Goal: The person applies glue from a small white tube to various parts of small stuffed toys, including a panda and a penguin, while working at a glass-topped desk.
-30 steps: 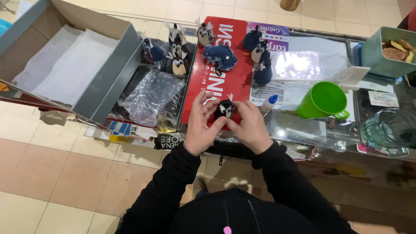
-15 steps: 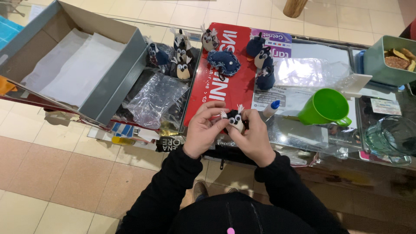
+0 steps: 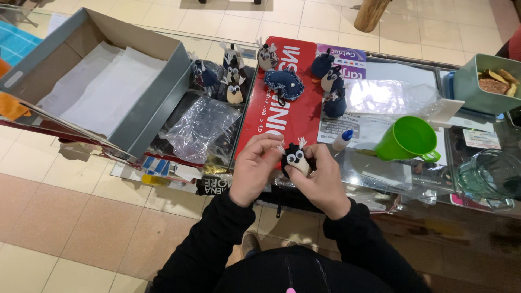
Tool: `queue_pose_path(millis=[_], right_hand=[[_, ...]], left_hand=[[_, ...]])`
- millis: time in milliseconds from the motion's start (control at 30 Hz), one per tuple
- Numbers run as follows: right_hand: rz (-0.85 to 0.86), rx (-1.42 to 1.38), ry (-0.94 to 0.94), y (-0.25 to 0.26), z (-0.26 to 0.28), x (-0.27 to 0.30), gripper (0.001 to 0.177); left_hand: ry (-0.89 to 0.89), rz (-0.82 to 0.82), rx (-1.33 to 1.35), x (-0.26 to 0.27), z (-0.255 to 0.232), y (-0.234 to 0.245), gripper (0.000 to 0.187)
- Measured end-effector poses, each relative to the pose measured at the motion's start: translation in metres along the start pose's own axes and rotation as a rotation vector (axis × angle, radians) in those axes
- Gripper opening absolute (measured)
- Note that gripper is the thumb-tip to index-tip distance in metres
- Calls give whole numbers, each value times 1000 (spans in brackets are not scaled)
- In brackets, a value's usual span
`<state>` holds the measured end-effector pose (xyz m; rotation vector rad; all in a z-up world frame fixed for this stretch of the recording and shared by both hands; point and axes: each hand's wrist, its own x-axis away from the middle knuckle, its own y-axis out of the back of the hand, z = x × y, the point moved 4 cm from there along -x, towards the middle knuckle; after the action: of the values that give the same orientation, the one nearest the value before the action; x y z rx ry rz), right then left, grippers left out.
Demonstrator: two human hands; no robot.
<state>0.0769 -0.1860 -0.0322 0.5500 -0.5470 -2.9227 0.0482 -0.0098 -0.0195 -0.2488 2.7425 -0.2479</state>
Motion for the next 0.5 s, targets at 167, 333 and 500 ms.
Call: queue_pose_path(millis=[167, 333, 500], right_hand=[[22, 25, -1, -2, 7, 5, 44], [40, 101, 47, -1, 16, 6, 45], [37, 213, 142, 2, 14, 9, 44]], left_hand=[[-74, -52, -15, 1, 12, 5, 8], [12, -119, 25, 1, 5, 7, 28], [49, -58, -76, -9, -2, 18, 24]])
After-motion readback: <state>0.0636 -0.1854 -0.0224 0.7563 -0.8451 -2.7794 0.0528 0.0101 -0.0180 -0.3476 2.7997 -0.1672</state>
